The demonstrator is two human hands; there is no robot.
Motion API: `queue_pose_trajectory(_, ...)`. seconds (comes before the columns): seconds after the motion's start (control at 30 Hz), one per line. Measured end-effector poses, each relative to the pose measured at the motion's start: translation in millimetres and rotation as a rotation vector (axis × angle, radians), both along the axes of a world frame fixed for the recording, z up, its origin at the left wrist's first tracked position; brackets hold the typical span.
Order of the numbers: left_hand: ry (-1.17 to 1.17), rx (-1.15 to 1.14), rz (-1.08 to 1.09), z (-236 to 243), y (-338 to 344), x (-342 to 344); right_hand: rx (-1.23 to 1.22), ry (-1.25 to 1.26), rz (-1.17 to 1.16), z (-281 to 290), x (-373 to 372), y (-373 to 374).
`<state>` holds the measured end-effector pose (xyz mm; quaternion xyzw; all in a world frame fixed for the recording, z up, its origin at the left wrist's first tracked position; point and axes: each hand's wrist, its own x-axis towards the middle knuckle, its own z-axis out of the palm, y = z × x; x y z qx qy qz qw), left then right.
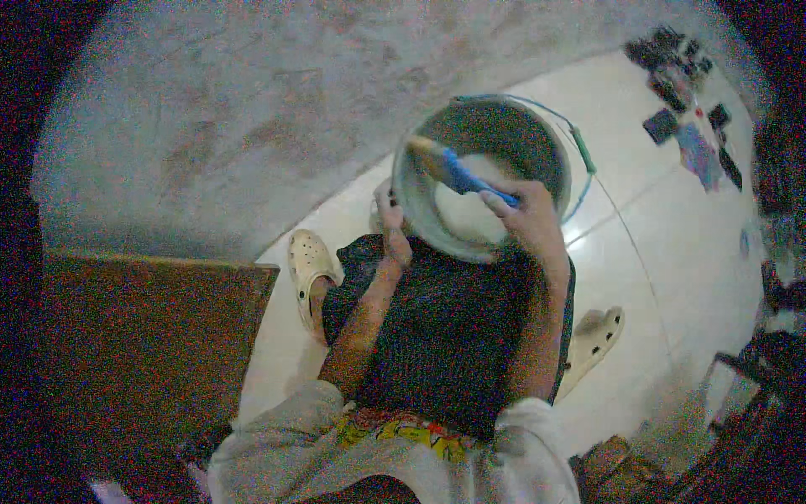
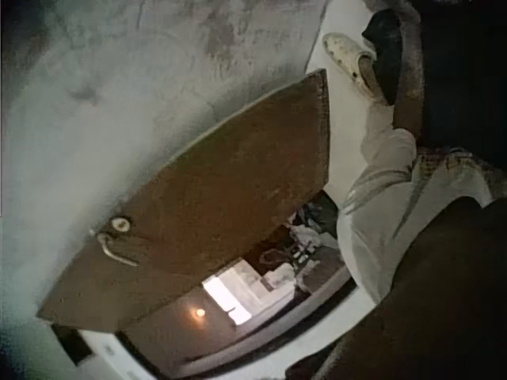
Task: The person stirs a white liquid inside a bucket using a paintbrush, repeatedly dipping the brush into the liquid and swirling it.
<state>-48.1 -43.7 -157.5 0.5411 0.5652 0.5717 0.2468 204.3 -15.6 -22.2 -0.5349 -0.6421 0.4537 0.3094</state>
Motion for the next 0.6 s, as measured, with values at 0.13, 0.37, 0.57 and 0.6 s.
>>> queue_pose_trajectory(0.13,-0.011,0.049,-0.023,9,-9,14,0.069,0.133,-0.239,1,6,-6)
queue_pose_trajectory(0.37,0.05,0.073,0.198,21,-34,10,0.274,0.059,-0.354,-1,-24,-6)
queue_pose_trajectory(0.57,-0.55,-0.056,-0.017,89,-69,28,0.615,-0.01,-0.241,26,-106,-43)
queue_pose_trajectory(0.6,-0.556,-0.038,0.026,98,-66,25,0.65,0.062,-0.218,31,-122,-53)
